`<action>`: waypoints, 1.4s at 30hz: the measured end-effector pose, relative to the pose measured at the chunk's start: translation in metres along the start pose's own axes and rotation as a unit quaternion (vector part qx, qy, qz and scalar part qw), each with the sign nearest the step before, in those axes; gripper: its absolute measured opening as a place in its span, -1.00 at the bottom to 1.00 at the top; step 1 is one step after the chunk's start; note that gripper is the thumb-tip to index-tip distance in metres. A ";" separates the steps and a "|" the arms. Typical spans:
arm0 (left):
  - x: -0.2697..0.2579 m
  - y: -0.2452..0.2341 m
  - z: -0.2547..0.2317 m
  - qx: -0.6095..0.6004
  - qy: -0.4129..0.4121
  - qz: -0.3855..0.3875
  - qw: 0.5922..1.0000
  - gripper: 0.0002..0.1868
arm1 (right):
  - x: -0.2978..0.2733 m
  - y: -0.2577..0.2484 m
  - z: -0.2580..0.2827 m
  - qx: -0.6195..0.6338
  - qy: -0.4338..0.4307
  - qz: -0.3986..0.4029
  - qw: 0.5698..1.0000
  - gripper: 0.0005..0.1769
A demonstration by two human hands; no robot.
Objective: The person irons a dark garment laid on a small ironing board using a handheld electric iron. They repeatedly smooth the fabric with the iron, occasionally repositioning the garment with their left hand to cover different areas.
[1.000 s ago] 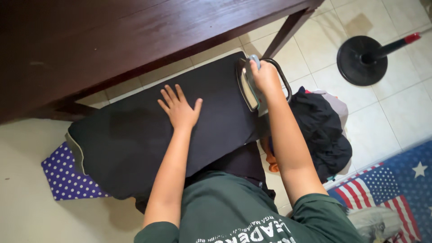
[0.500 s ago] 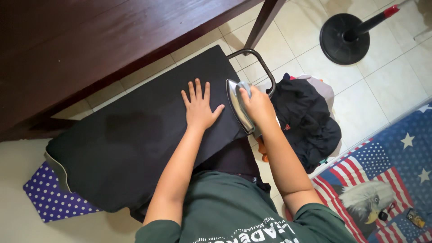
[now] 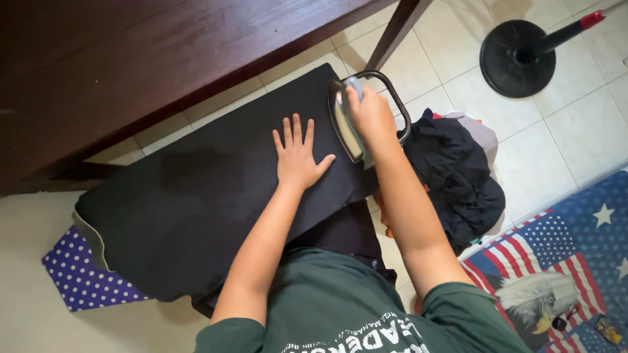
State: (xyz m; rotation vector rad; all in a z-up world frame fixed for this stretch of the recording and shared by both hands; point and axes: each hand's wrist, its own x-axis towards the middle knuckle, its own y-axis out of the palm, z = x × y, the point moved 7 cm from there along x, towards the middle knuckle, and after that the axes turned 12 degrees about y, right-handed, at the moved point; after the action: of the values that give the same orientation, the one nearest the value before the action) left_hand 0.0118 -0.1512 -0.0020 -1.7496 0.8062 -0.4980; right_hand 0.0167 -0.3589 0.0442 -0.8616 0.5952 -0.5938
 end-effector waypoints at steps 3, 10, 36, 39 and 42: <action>0.001 0.002 0.001 -0.002 -0.003 -0.001 1.000 0.11 | 0.022 -0.003 0.015 0.022 -0.028 -0.023 0.999 -0.45; -0.003 0.011 0.007 -0.013 -0.002 -0.056 0.998 0.11 | 0.005 0.006 0.042 0.032 -0.123 0.100 0.987 -0.50; -0.001 0.005 0.006 -0.006 -0.006 -0.037 0.999 -0.08 | 0.067 -0.059 -0.050 0.387 0.031 0.194 0.901 -0.80; -0.001 0.004 0.006 -0.002 -0.004 -0.038 0.999 -0.08 | 0.070 -0.068 -0.071 0.451 0.095 0.235 0.856 -0.80; 0.000 0.005 0.006 -0.001 -0.004 -0.038 0.999 -0.08 | 0.076 -0.064 -0.077 0.528 0.048 0.209 0.822 -0.83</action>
State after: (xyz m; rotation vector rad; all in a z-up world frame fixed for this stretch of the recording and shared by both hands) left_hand 0.0140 -0.1481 -0.0086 -1.7885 0.7374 -0.5395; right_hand 0.0008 -0.4838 0.0398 0.3550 0.4224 -0.4593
